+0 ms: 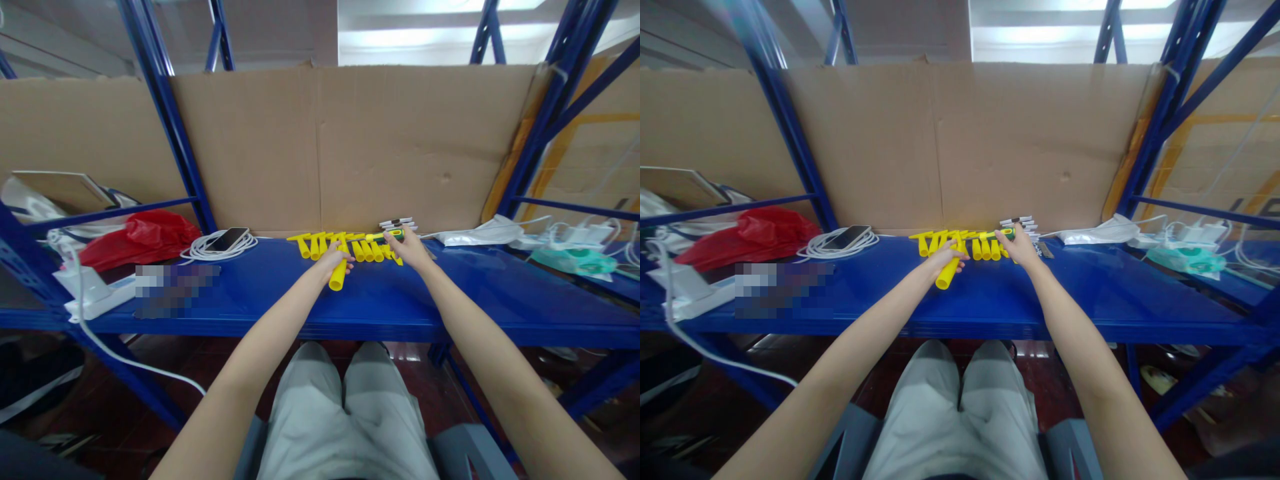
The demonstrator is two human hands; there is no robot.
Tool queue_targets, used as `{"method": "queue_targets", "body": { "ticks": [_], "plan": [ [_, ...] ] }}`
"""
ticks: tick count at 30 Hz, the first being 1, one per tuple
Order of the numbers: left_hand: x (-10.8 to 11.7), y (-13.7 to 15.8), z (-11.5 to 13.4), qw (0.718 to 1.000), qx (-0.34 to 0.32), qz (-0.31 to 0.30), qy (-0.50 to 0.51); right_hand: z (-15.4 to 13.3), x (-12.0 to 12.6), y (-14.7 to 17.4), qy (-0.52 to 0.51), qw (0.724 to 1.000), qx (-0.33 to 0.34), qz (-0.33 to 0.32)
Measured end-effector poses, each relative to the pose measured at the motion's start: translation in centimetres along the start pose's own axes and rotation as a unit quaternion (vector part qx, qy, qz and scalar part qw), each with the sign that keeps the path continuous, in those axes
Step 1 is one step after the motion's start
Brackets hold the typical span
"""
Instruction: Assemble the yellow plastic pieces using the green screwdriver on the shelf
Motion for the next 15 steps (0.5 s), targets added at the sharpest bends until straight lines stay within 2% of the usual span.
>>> {"method": "queue_targets", "body": {
  "ticks": [6, 12, 15],
  "plan": [
    [-0.05, 0.11, 0.07, 1.000, -0.003, -0.002, 0.005, -0.10, -0.72, -0.06, -0.068, 0.997, -0.009, -0.026],
    [-0.12, 0.30, 0.18, 1.000, -0.006, 0.000, -0.005, 0.13, -0.03, -0.03, -0.019, 1.000, -0.023, 0.001],
    [-0.10, 0.40, 0.24, 1.000, -0.006, 0.004, -0.005, 0.27, -0.42, -0.11, -0.077, 0.996, -0.036, -0.013]
  ]
}}
Point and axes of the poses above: each hand's wrist, its own y-axis away from the middle knuckle, its own x-axis out of the back of the hand, z = x × y, the point moved 8 cm from there along -y, towards the middle knuckle, and after that the axes turned 1 degree about -z, right-handed, at the moved point
